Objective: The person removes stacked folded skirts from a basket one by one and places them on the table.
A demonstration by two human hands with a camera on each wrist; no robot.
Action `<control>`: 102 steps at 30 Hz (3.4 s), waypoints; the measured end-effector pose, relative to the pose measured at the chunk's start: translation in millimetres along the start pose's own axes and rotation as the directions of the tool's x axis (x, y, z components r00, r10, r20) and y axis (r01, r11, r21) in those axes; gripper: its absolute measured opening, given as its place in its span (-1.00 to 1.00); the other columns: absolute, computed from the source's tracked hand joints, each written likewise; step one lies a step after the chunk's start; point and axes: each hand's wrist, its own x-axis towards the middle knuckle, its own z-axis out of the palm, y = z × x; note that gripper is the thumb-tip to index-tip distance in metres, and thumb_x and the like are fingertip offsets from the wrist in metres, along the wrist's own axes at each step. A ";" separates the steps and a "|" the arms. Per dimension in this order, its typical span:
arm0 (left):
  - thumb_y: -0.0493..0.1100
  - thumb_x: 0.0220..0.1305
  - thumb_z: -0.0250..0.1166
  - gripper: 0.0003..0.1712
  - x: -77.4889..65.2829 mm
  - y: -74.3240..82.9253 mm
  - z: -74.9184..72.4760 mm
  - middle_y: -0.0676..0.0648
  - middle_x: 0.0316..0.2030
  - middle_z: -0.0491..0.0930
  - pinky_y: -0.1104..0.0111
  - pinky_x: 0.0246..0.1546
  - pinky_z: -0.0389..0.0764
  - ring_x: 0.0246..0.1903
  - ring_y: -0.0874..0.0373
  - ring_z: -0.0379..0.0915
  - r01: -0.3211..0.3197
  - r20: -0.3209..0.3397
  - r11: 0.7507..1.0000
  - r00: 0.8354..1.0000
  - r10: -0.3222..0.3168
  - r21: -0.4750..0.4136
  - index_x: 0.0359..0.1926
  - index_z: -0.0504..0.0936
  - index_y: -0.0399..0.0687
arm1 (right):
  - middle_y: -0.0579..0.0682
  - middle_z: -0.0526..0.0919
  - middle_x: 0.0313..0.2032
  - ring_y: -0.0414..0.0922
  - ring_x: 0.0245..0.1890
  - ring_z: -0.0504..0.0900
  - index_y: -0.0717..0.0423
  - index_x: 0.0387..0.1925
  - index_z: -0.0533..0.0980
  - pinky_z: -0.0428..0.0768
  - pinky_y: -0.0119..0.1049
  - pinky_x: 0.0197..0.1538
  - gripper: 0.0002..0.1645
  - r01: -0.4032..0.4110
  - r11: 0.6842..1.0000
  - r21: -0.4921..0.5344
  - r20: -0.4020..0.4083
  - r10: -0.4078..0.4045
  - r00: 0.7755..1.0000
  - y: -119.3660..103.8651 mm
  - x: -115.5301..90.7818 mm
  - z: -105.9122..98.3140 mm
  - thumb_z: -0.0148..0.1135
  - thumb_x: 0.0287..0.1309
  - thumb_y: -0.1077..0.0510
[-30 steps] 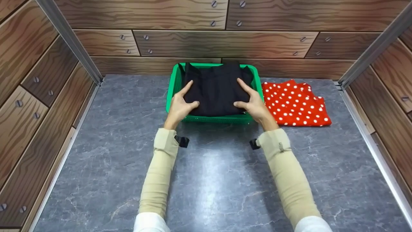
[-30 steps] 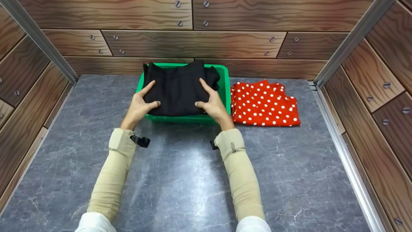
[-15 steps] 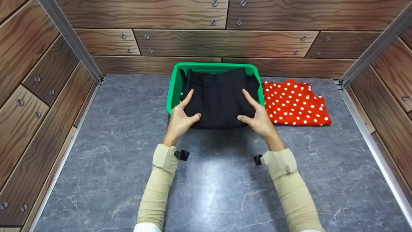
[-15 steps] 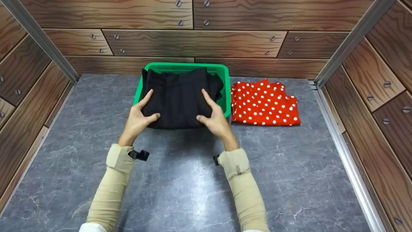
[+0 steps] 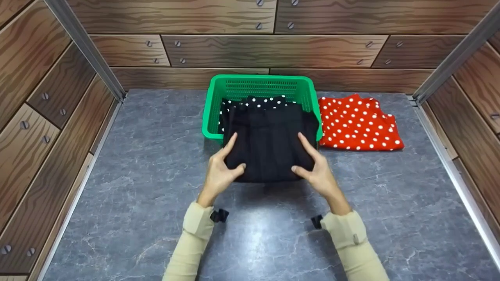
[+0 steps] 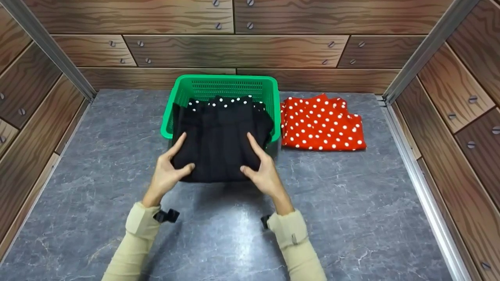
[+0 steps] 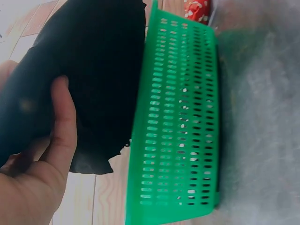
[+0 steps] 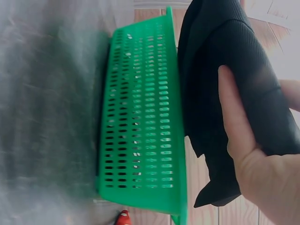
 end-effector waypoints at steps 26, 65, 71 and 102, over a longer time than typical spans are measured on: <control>-0.52 0.02 0.33 -0.02 -74.8 -32.6 15.5 -0.33 0.41 0.27 0.02 0.24 0.42 0.38 -0.14 0.24 0.215 0.034 0.976 0.976 -0.214 -0.031 0.52 0.27 -0.16 | 0.29 0.17 0.48 0.18 0.50 0.03 0.29 0.51 0.19 0.07 0.02 0.47 0.02 -0.163 0.987 -0.007 -0.011 0.162 0.987 40.5 -64.9 27.6 0.33 -0.01 0.56; -0.26 0.27 0.40 -0.34 -66.5 -37.3 -14.3 -0.47 0.20 0.49 -0.10 0.22 0.41 0.20 -0.31 0.43 0.378 0.182 0.874 0.878 -0.443 0.307 0.38 0.47 -0.23 | 0.42 0.40 0.32 0.34 0.34 0.33 0.33 0.34 0.43 0.26 0.20 0.36 -0.27 -0.302 0.929 -0.212 -0.065 0.295 0.953 53.3 -66.9 20.7 0.38 0.09 0.42; -0.24 0.31 0.37 -0.59 -44.5 -15.1 -37.6 -0.25 -0.34 0.70 0.09 -0.33 0.62 -0.38 -0.05 0.62 0.271 0.068 0.896 0.947 -0.313 0.353 0.14 0.65 -0.33 | 0.45 0.57 0.00 0.27 -0.10 0.56 0.50 0.06 0.55 0.55 0.05 0.00 -0.53 -0.199 0.916 -0.348 -0.251 0.114 0.961 37.2 -48.1 -2.7 0.39 0.07 0.45; -0.07 0.49 0.17 -0.32 138.3 5.5 -33.6 -0.32 0.28 0.48 0.14 0.18 0.47 0.19 -0.10 0.48 0.329 0.194 0.851 0.880 -0.433 0.409 0.52 0.27 -0.19 | 0.40 0.38 0.32 0.24 0.32 0.37 0.42 0.34 0.35 0.36 0.03 0.34 -0.40 -0.432 0.857 -0.282 -0.028 0.443 0.896 -12.7 143.1 -23.3 0.21 0.39 0.19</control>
